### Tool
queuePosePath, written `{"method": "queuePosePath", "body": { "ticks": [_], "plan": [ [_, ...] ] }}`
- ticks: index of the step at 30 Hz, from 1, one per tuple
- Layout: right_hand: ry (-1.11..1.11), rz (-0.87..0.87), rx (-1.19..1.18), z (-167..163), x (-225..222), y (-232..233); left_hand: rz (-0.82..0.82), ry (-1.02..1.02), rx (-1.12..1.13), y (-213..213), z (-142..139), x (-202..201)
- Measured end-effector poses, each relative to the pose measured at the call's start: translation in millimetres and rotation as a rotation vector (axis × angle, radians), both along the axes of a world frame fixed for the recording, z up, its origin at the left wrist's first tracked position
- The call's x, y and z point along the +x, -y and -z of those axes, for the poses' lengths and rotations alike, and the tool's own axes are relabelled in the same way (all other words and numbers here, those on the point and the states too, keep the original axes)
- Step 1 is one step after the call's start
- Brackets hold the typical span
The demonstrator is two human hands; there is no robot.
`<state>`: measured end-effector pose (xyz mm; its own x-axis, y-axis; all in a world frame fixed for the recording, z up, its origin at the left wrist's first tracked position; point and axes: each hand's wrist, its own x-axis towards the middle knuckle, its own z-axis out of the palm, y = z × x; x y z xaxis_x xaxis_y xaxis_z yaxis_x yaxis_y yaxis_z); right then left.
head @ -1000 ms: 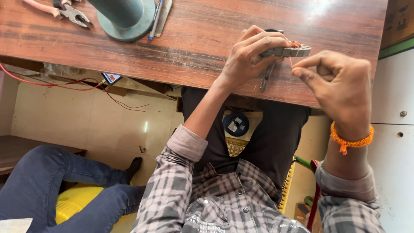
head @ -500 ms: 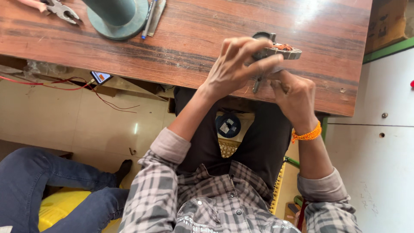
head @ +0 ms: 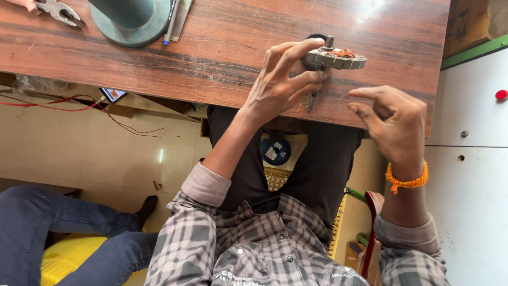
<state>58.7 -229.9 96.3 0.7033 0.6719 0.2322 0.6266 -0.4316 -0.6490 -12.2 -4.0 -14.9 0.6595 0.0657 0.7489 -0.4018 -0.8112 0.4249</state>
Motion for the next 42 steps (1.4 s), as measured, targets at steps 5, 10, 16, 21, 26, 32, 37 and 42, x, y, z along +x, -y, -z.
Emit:
{"method": "queuePosePath", "body": {
  "ticks": [5, 10, 16, 21, 26, 32, 37, 42],
  "plan": [
    [0.245, -0.101, 0.071, -5, 13, -16, -0.128, 0.033, -0.185, 20, 3, 1],
    [0.262, -0.180, 0.098, -7, 34, -44, -0.225, 0.061, -0.429, 42, 1, 4],
    [0.174, -0.205, 0.094, -16, 45, -69, -0.260, 0.016, -0.632, 58, 0, 3],
    [0.109, -0.163, 0.045, -14, 66, -80, -0.322, -0.026, -0.715, 62, -2, 10],
    [0.093, -0.057, 0.022, -6, 84, -78, -0.474, -0.028, -0.566, 67, -5, 13],
    [-0.013, 0.040, 0.046, -8, 77, -57, -0.198, 0.083, -0.125, 29, -10, 19],
    [-0.126, 0.031, 0.098, -37, 57, -36, 0.099, -0.011, 0.005, -6, -12, 39],
    [-0.164, -0.020, 0.092, -51, 33, -32, 0.132, 0.033, -0.139, -5, -8, 40]
  ]
}}
